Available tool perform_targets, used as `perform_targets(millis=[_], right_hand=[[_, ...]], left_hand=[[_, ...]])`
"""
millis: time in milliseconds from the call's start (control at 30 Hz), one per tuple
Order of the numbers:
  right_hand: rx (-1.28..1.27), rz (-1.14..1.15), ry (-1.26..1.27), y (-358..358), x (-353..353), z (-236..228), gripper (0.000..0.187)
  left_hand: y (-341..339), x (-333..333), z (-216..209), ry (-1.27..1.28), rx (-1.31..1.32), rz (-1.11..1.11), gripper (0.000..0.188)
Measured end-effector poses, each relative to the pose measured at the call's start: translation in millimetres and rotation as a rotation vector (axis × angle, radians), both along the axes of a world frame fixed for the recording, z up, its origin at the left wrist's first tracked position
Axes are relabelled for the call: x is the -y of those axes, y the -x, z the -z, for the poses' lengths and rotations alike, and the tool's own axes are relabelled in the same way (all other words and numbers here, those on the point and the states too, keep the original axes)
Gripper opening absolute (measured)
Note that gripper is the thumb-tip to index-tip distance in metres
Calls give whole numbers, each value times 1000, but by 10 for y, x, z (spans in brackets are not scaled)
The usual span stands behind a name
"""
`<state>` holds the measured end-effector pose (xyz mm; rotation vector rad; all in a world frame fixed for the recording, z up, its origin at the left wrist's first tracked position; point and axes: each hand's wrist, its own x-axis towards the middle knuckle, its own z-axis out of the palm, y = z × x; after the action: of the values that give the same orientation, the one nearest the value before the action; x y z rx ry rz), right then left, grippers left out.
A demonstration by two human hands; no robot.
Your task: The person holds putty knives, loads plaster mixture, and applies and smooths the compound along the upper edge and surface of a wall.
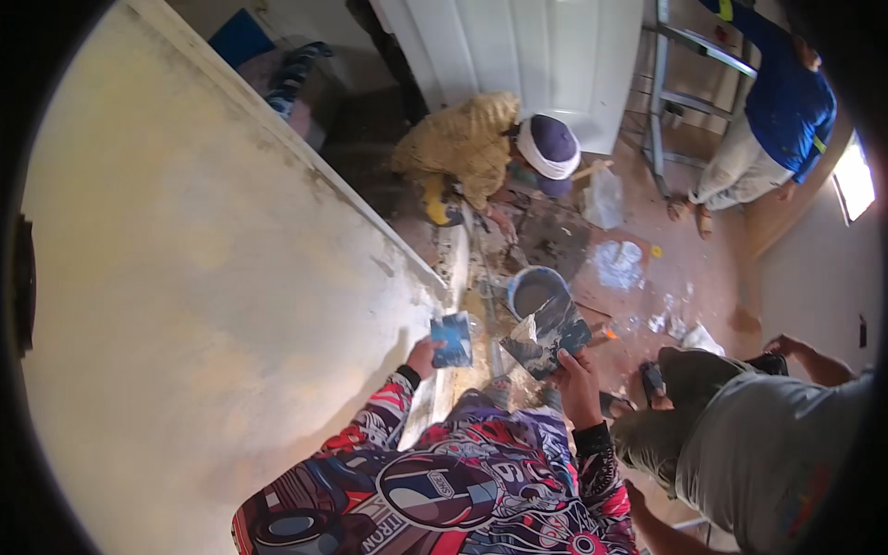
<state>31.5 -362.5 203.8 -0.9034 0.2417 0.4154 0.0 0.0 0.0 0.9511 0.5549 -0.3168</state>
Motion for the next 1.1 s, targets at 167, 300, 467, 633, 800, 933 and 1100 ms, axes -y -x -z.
perform_targets(millis=[167,300,467,633,800,933,1100], right_hand=[[-1,-133,-73,-321,-518,221,23],[-57,-237,-198,-131,-888,294,25],[-98,-370,-175,-83,-743,371,24],[3,-456,-142,-402,-653,580,26],[228,-405,-161,-601,-872,425,31],[325,-340,-126,-695,-908,-39,18],[354,-387,-133,-738,-717,-621,17]], left_hand=[[609,-109,-625,61,45,-121,28],[1444,-268,-953,20,-5,-159,39],[1951,135,-1192,302,-92,-379,44],[1707,296,-1239,198,-43,-472,40],[1278,-41,-1980,-645,242,-264,26],[844,-22,-3395,-1467,217,-244,19],[417,753,-4376,-1606,539,-90,30]])
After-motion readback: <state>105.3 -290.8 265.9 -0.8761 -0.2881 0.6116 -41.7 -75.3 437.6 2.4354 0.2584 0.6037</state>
